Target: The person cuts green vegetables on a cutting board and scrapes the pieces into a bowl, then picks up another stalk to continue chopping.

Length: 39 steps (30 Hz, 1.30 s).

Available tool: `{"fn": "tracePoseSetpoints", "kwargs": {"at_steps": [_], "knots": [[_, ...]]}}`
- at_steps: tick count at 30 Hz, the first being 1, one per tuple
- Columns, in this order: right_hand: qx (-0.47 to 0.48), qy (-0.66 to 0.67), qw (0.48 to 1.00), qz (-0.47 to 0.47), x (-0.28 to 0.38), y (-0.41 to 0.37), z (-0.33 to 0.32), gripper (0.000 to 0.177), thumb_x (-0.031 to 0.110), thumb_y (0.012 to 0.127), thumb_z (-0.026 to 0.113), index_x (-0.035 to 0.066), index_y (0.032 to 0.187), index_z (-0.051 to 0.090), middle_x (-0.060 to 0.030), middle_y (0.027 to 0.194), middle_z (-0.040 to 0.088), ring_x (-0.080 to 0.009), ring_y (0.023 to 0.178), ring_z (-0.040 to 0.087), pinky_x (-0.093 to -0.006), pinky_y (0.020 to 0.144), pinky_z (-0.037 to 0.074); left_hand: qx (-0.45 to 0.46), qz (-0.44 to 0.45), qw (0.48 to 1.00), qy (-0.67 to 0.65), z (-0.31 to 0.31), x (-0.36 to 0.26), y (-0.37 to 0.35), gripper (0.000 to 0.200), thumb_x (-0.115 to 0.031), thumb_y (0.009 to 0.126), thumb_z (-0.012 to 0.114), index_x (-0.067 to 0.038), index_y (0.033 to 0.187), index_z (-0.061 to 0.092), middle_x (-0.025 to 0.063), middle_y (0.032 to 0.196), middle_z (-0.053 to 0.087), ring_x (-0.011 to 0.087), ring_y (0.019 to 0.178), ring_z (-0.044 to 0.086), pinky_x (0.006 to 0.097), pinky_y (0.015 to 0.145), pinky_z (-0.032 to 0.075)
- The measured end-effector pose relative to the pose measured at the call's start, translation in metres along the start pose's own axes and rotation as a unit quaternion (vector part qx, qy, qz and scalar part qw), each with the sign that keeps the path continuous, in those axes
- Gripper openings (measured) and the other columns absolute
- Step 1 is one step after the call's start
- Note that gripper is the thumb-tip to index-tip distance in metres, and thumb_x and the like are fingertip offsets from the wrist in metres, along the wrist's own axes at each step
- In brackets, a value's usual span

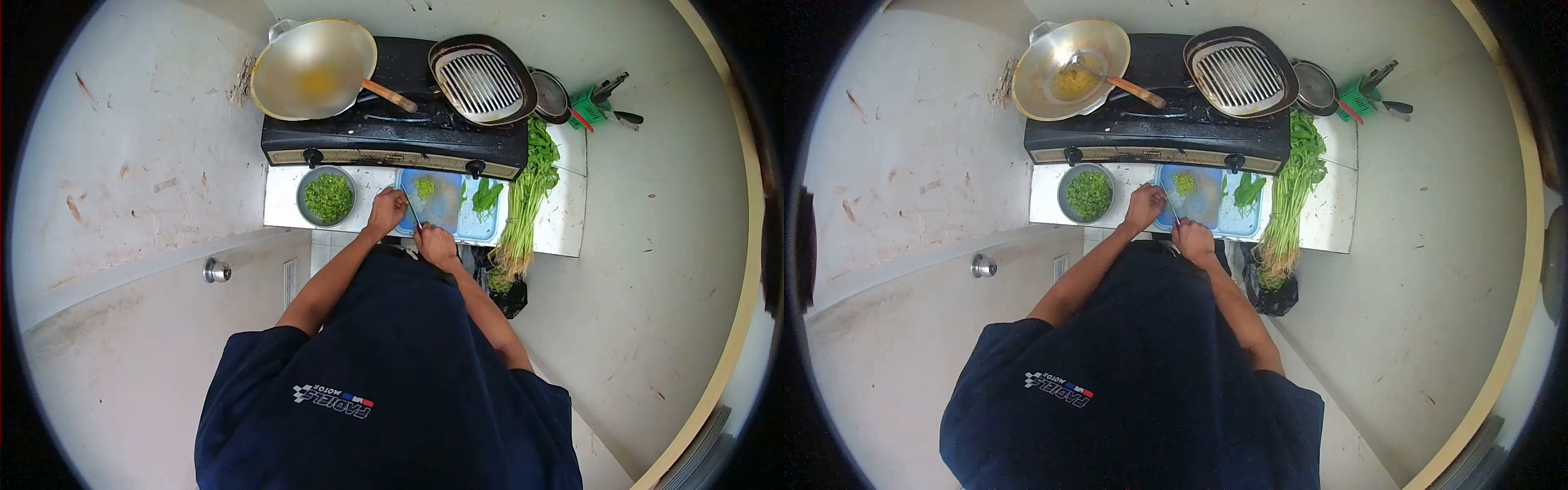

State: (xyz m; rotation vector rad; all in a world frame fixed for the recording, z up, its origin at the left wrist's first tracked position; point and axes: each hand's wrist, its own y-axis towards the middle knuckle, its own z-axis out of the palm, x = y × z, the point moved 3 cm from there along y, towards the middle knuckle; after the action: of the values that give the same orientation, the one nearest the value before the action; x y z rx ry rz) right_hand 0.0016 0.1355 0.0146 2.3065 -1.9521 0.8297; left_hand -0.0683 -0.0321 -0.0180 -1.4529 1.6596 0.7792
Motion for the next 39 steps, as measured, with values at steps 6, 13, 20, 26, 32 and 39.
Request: {"fn": "tracePoseSetpoints", "kwargs": {"at_steps": [6,13,20,26,32,39], "knots": [[0.009,0.005,1.0,0.012,0.008,0.014,-0.004,0.04,0.035,0.1,0.055,-0.002,0.093,0.068,-0.0267,0.085,0.072,-0.0435,0.081,0.073,-0.0517,0.077,0.058,0.0,-0.002,1.0,-0.006,-0.002,-0.003,-0.001,0.005,-0.002,0.081,0.071,0.0,0.086,0.07,0.0142,0.084,0.064,0.0259,0.071,0.07,0.0361,0.07,0.059],[-0.013,0.019,1.0,0.005,0.0,0.005,-0.001,0.038,0.034,0.1,0.056,-0.002,0.094,0.068,-0.0266,0.083,0.071,-0.044,0.08,0.072,-0.0525,0.077,0.057,0.005,0.0,1.0,-0.007,-0.001,-0.002,-0.003,0.005,0.0,0.081,0.069,0.0,0.086,0.07,0.0145,0.085,0.064,0.0269,0.072,0.07,0.0364,0.07,0.058],[-0.004,0.019,1.0,0.0,0.006,0.006,-0.005,0.04,0.035,0.101,0.055,-0.003,0.095,0.068,-0.0267,0.083,0.071,-0.044,0.079,0.072,-0.0526,0.075,0.058,0.01,0.019,1.0,0.015,-0.003,-0.001,-0.001,0.008,0.002,0.081,0.066,0.0,0.086,0.071,0.0146,0.086,0.065,0.0274,0.074,0.071,0.0365,0.071,0.059],[0.0,0.006,1.0,0.001,0.007,0.008,-0.004,0.042,0.036,0.101,0.053,-0.002,0.094,0.068,-0.0268,0.083,0.072,-0.0447,0.079,0.072,-0.0521,0.074,0.058,0.028,0.011,0.999,0.022,-0.006,-0.003,0.0,0.012,0.001,0.08,0.067,-0.001,0.09,0.072,0.0152,0.089,0.065,0.026,0.075,0.071,0.035,0.073,0.059],[0.016,0.002,1.0,0.004,0.009,0.009,-0.007,0.042,0.036,0.101,0.053,-0.002,0.093,0.069,-0.0269,0.084,0.072,-0.0441,0.08,0.072,-0.0525,0.075,0.058,0.037,0.011,0.999,0.006,-0.006,0.004,-0.004,0.018,0.001,0.079,0.068,0.0,0.096,0.072,0.0156,0.09,0.065,0.0257,0.075,0.07,0.0345,0.073,0.059],[0.0,0.003,1.0,-0.006,0.007,0.01,-0.004,0.041,0.036,0.101,0.054,-0.002,0.094,0.068,-0.026,0.085,0.072,-0.0439,0.08,0.072,-0.0522,0.076,0.058,0.014,0.029,0.999,0.025,-0.013,-0.01,-0.008,0.017,-0.001,0.08,0.064,-0.001,0.094,0.073,0.0164,0.081,0.063,0.0309,0.072,0.067,0.0383,0.07,0.056]]}}
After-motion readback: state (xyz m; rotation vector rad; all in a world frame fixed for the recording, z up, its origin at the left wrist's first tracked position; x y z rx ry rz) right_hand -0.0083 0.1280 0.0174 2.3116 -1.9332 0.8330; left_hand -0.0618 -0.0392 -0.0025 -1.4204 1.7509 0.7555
